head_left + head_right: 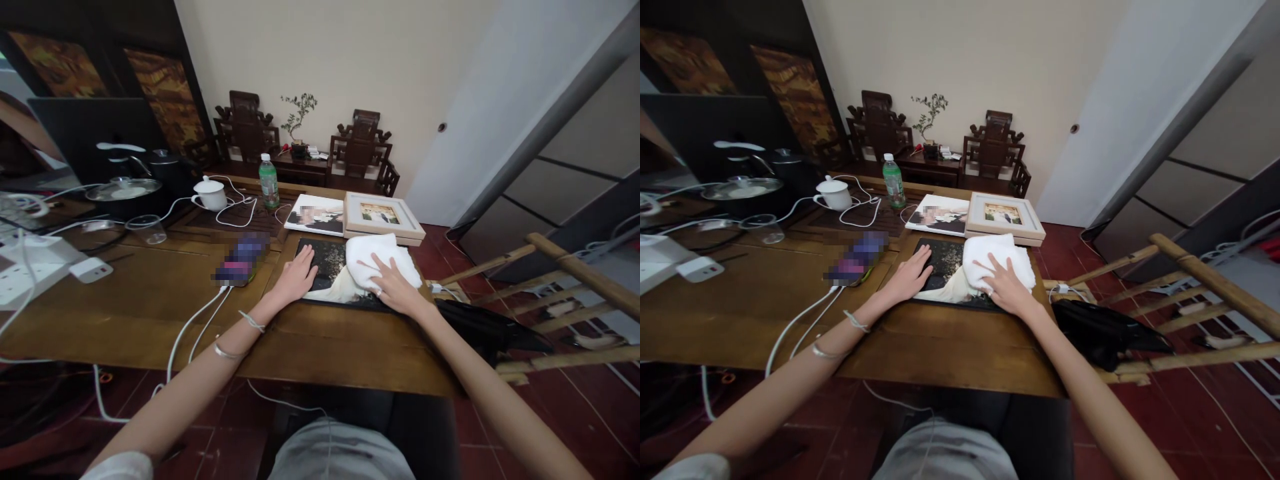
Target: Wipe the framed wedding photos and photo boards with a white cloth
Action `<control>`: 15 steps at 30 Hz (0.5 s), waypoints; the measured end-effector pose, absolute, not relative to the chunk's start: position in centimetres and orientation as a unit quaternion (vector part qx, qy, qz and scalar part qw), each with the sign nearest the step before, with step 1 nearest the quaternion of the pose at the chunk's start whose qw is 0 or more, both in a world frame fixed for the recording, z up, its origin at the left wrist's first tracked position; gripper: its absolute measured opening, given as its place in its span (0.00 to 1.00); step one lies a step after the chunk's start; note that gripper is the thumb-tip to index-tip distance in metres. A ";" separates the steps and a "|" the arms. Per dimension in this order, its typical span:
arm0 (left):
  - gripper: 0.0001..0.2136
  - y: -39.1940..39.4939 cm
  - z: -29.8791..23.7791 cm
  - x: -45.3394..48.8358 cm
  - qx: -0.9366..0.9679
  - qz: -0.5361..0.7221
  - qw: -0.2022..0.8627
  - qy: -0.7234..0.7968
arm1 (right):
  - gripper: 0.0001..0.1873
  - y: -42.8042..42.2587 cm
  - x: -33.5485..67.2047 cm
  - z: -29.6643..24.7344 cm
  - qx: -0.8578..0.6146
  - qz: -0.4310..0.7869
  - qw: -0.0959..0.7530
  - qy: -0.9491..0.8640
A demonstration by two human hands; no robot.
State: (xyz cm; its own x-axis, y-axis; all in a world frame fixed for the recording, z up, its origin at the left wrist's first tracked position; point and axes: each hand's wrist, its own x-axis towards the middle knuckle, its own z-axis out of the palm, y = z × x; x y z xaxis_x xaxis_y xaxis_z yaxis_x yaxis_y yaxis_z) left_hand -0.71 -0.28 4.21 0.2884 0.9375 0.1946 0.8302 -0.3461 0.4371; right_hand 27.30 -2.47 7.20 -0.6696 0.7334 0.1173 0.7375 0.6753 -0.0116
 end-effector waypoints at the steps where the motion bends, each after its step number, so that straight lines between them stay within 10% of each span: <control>1: 0.23 -0.3 4.3 -0.7 0.793 0.211 0.125 0.558 | 0.16 -3.9 27.4 7.2 -0.395 -0.019 0.055 -0.917; 15: 0.23 -0.1 4.0 -0.8 0.797 0.208 0.111 0.557 | 0.11 -6.6 29.2 7.1 -0.399 0.003 0.076 -0.914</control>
